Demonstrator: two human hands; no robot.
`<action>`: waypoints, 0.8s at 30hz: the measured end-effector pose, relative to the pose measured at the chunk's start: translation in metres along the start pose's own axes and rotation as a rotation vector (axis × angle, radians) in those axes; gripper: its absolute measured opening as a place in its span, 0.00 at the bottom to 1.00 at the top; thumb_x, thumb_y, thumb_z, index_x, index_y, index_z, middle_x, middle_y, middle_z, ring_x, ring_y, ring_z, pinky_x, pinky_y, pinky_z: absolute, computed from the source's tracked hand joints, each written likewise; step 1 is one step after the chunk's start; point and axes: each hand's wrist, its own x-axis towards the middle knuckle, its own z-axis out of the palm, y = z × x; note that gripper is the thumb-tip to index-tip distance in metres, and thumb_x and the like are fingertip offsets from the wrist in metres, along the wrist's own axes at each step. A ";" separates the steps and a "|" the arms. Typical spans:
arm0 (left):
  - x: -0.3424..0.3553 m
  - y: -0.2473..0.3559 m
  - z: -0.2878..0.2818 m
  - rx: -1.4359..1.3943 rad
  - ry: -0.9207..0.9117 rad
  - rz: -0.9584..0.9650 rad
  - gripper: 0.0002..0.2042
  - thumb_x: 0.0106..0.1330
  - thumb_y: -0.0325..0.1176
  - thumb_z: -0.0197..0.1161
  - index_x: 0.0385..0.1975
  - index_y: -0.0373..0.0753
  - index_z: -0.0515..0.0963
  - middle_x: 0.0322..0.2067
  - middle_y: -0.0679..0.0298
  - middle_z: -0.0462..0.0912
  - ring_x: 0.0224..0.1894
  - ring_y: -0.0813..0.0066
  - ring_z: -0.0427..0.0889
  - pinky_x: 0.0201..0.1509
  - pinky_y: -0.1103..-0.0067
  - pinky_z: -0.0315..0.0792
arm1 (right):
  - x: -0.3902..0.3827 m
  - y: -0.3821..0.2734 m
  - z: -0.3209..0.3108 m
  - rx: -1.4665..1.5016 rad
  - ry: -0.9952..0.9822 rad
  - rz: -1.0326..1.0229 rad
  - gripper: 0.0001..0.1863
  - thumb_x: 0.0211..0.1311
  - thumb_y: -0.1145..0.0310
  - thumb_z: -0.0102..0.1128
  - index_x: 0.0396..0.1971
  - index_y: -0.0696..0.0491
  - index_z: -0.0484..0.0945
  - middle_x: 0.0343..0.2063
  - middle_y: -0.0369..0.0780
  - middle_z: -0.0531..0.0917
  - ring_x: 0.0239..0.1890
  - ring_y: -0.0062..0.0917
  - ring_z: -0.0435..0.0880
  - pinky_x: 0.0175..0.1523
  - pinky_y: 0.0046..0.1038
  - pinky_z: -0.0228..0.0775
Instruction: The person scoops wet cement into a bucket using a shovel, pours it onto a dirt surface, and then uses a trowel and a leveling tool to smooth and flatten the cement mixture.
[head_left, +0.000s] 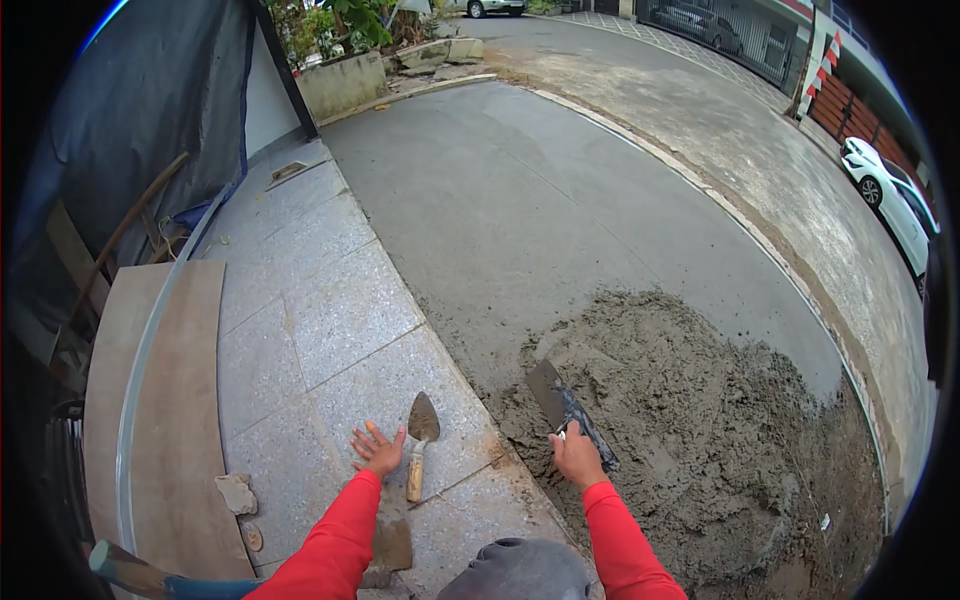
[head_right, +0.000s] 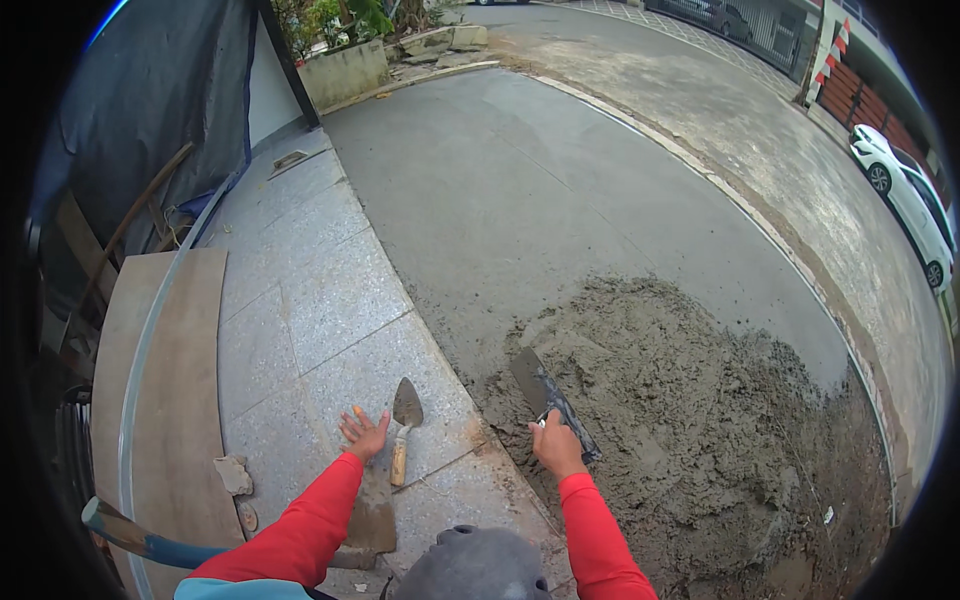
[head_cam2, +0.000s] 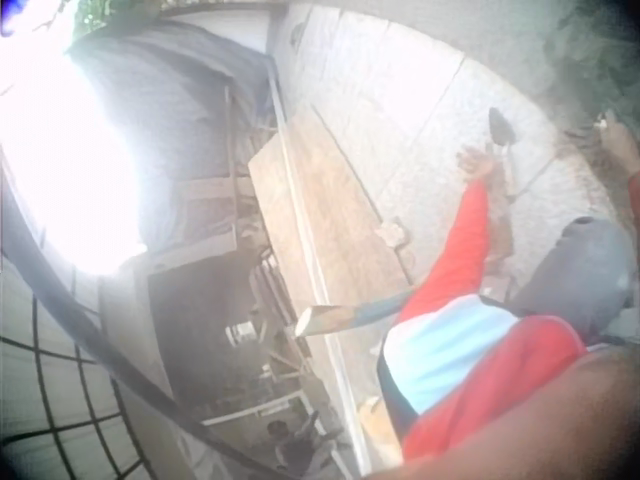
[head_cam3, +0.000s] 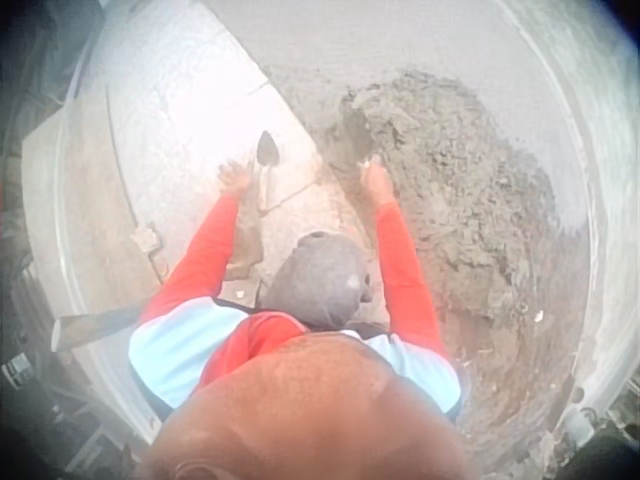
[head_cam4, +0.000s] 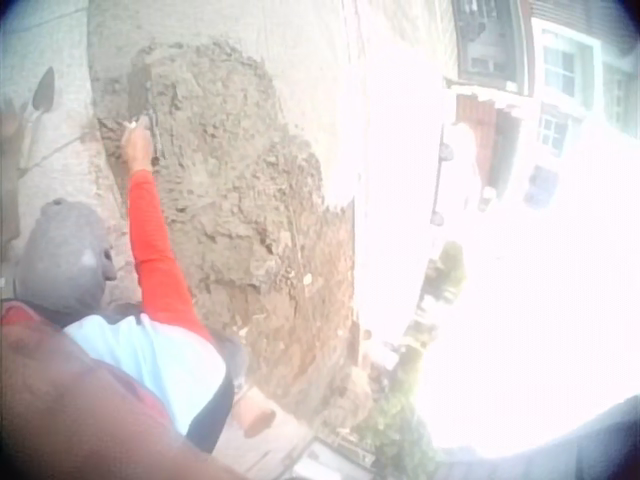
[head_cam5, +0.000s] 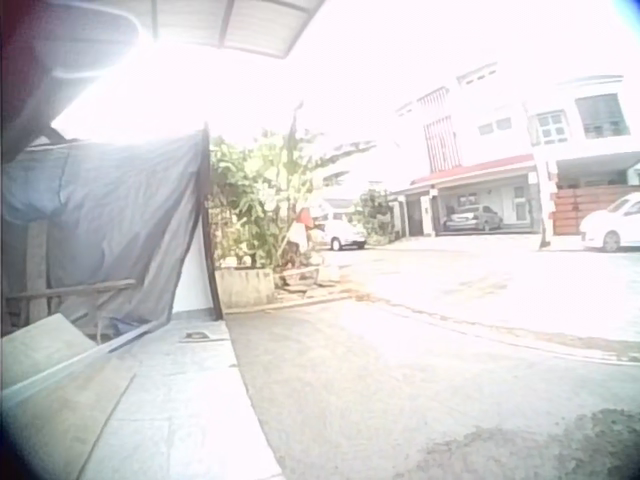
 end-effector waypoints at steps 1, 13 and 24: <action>0.000 0.003 0.000 0.001 -0.004 -0.002 0.52 0.54 0.77 0.34 0.69 0.46 0.27 0.67 0.54 0.11 0.69 0.49 0.12 0.63 0.40 0.24 | 0.001 0.007 -0.003 -0.002 0.090 0.059 0.20 0.65 0.56 0.50 0.36 0.60 0.60 0.21 0.61 0.77 0.28 0.58 0.77 0.33 0.53 0.67; 0.023 0.006 0.004 0.001 0.020 0.017 0.51 0.54 0.77 0.34 0.69 0.47 0.27 0.67 0.53 0.11 0.69 0.47 0.13 0.61 0.37 0.24 | 0.067 0.006 -0.003 0.035 0.241 0.122 0.21 0.66 0.57 0.48 0.37 0.63 0.61 0.26 0.62 0.78 0.33 0.59 0.78 0.38 0.52 0.70; 0.010 -0.001 0.002 0.034 0.016 -0.003 0.52 0.54 0.77 0.34 0.69 0.47 0.28 0.67 0.52 0.12 0.69 0.47 0.14 0.62 0.38 0.25 | 0.031 -0.012 -0.030 0.224 0.246 0.122 0.20 0.66 0.58 0.49 0.35 0.63 0.62 0.25 0.65 0.76 0.34 0.61 0.75 0.38 0.53 0.65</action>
